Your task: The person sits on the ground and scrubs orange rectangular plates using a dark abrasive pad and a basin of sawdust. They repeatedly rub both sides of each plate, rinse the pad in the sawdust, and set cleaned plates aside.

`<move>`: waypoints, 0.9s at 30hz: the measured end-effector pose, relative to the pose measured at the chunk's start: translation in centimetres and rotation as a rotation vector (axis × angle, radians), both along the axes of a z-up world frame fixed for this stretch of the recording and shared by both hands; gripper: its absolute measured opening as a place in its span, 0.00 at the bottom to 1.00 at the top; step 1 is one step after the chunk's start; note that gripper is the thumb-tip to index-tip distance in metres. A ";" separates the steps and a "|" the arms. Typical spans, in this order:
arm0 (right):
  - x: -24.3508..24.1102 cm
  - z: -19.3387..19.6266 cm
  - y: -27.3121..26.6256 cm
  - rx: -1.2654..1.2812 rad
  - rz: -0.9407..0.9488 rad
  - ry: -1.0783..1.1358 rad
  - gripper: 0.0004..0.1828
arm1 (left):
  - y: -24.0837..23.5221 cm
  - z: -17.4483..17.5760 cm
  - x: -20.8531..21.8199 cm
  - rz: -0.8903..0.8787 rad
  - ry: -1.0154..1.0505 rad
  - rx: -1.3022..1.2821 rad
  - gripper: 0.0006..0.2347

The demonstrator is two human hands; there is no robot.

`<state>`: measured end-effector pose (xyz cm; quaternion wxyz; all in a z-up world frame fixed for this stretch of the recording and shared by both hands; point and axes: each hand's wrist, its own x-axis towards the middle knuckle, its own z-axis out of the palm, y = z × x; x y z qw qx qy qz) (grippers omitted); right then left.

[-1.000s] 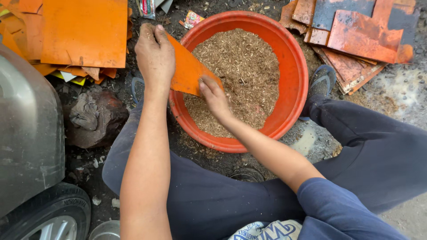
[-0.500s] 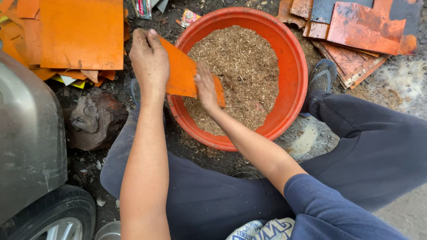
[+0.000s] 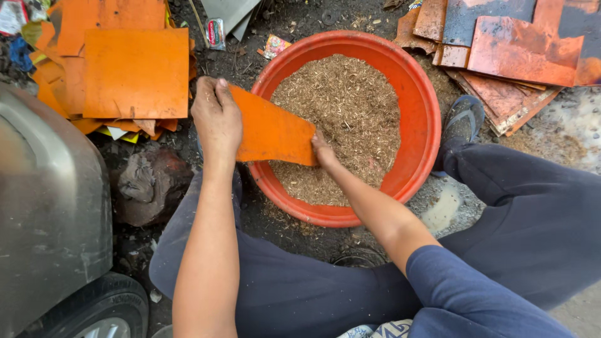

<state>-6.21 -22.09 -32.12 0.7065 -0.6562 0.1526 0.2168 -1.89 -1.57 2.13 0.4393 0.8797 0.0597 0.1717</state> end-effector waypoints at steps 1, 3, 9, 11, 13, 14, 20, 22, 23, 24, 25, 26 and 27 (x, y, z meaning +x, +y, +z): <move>-0.7 1.5 0.5 -0.103 0.014 0.041 0.37 | -0.1 -0.1 -0.2 0.004 0.003 -0.006 0.08; -0.4 6.2 3.1 -0.201 0.039 -0.191 0.37 | 0.0 -0.1 0.2 0.005 0.006 -0.004 0.08; 0.7 20.1 9.1 -0.113 0.097 -0.932 0.35 | -0.2 -1.2 0.6 0.003 -0.068 -0.061 0.09; 1.0 20.6 9.4 -0.142 0.111 -0.955 0.34 | -0.2 -1.3 0.9 0.001 -0.084 -0.088 0.09; 0.3 19.0 8.1 -0.245 0.067 -0.812 0.36 | -0.3 -1.7 1.1 0.024 -0.058 -0.112 0.09; -0.4 17.8 7.2 -0.291 0.060 -0.715 0.36 | -0.2 -1.9 0.8 0.049 -0.018 -0.115 0.09; -3.9 17.0 5.2 -0.314 0.008 -0.543 0.37 | 0.2 -4.3 1.5 0.028 0.067 -0.197 0.15; -4.8 19.6 6.7 -0.239 0.019 -0.705 0.37 | 0.0 -6.2 1.4 0.019 0.006 -0.188 0.18; -4.7 21.3 7.4 -0.203 0.026 -0.782 0.37 | 0.0 -6.9 1.7 0.020 -0.067 -0.139 0.20; -4.3 23.1 8.3 -0.159 0.038 -0.853 0.38 | 0.2 -7.2 2.0 0.023 -0.148 -0.084 0.22; -3.9 24.8 8.6 -0.131 0.054 -0.871 0.38 | 0.4 -7.5 2.1 0.009 -0.006 -0.291 0.22; -3.8 26.4 9.0 -0.104 0.064 -0.893 0.37 | 0.6 -7.7 2.1 -0.011 0.135 -0.493 0.23; -3.7 27.8 9.1 -0.076 0.074 -0.914 0.37 | 0.7 -7.7 2.1 -0.035 0.279 -0.693 0.24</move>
